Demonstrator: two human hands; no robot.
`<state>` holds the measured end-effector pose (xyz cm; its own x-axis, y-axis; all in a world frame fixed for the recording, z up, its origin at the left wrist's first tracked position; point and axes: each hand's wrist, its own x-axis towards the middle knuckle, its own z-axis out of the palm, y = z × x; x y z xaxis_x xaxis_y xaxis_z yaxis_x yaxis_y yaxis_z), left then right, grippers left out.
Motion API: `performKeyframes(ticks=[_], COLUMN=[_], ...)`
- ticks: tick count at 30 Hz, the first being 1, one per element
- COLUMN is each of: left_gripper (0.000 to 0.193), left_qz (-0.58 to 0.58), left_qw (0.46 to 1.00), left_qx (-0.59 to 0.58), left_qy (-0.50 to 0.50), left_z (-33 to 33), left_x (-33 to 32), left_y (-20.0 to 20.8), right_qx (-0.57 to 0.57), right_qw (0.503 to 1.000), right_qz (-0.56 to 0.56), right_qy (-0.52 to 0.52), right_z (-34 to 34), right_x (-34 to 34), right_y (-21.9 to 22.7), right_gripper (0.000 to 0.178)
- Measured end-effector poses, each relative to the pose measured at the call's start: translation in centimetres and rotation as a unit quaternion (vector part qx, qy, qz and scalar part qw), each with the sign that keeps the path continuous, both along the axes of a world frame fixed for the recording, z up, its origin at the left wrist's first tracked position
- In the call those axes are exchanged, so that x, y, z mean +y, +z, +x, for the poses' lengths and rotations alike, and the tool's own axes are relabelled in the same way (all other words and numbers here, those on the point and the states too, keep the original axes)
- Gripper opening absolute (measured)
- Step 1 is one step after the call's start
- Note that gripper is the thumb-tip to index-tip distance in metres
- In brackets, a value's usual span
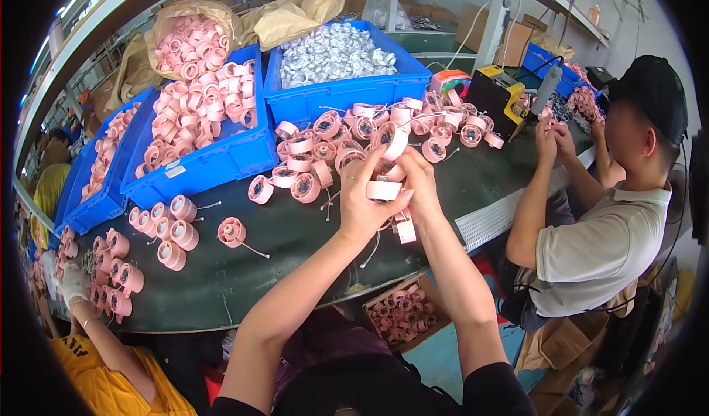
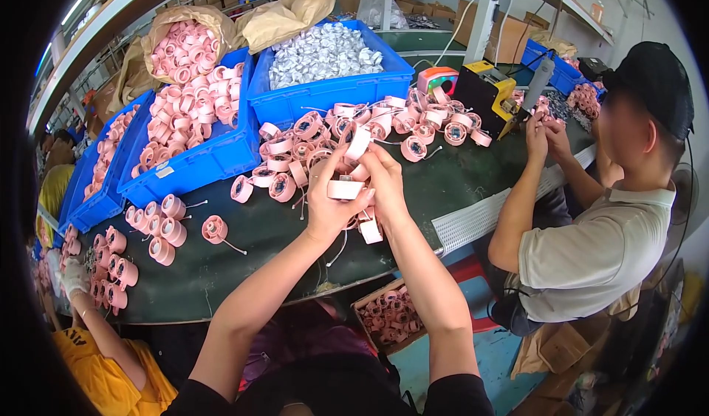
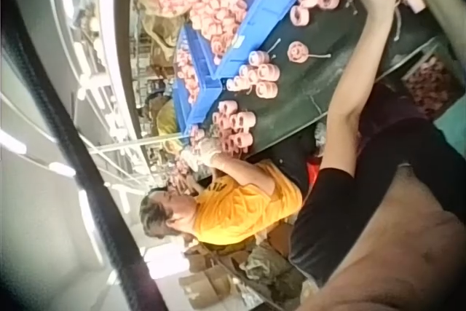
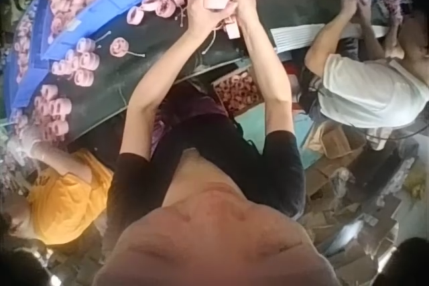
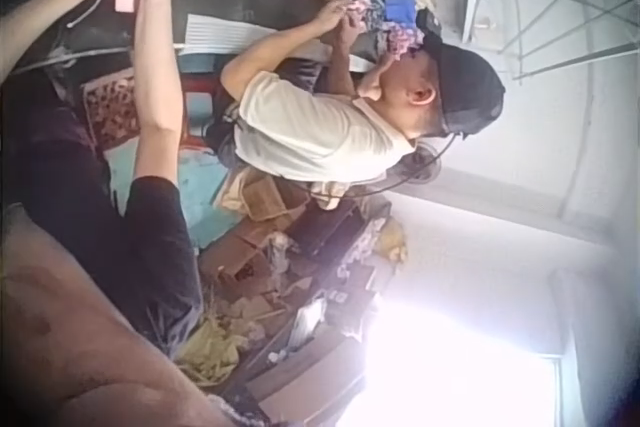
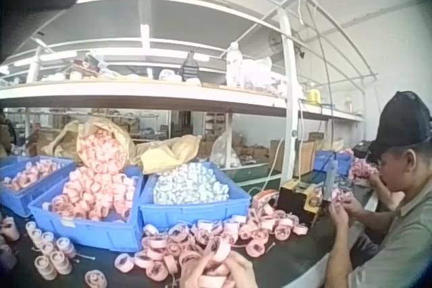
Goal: The person assembles small plastic electronic components by hand, taking electronic parts from blue bins and fitting them into plastic housings on a factory production line.
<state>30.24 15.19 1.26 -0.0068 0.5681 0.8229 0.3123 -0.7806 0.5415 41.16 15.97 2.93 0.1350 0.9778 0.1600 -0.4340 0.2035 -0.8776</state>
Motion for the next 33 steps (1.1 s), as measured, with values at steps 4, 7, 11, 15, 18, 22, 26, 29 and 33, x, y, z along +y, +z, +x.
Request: performKeyframes(ticks=[4, 7, 11, 15, 18, 22, 26, 29, 33], left_gripper=[0.077, 0.075, 0.074, 0.072, 0.074, 0.076, 0.084, 0.097, 0.092], left_qz=[0.061, 0.029, 0.012, -0.053, -0.136, -0.219, -0.345, -0.409, -0.349], left_qw=[0.996, 0.993, 0.979, 0.959, 0.942, 0.915, 0.848, 0.774, 0.764], left_qx=[0.044, 0.077, 0.077, 0.089, 0.112, 0.178, 0.192, 0.276, 0.418], left_qy=[-0.038, -0.083, -0.186, -0.262, -0.286, -0.289, -0.354, -0.397, -0.345], left_z=[0.6, 2.5, 4.3, 5.3, 5.6, 6.7, 8.4, 8.4, 8.2], left_x=[-2.7, -7.2, -12.4, -16.5, -18.0, -17.5, -14.5, -13.0, -13.3], left_y=[2.0, 3.3, 1.1, -4.2, -9.5, -17.5, -23.6, -26.9, -28.1], right_qx=[0.015, 0.015, 0.083, -0.018, 0.07, 0.032, -0.344, -0.107, -0.001], right_qw=[0.999, 0.992, 0.983, 0.97, 0.944, 0.919, 0.863, 0.915, 0.874], right_qz=[-0.001, -0.024, -0.015, -0.059, -0.142, -0.222, -0.163, -0.293, -0.39], right_qy=[-0.046, -0.125, -0.161, -0.234, -0.29, -0.324, -0.332, -0.256, -0.29], right_z=[0.9, 3.2, 5.4, 6.0, 4.8, 5.4, 7.3, 9.3, 11.2], right_x=[-4.4, -9.8, -17.4, -23.5, -24.8, -24.3, -22.6, -21.3, -20.5], right_y=[2.2, 2.1, -2.0, -7.5, -11.4, -20.0, -29.2, -35.1, -36.7], right_gripper=[0.028, 0.026, 0.026, 0.028, 0.026, 0.024, 0.033, 0.042, 0.055])
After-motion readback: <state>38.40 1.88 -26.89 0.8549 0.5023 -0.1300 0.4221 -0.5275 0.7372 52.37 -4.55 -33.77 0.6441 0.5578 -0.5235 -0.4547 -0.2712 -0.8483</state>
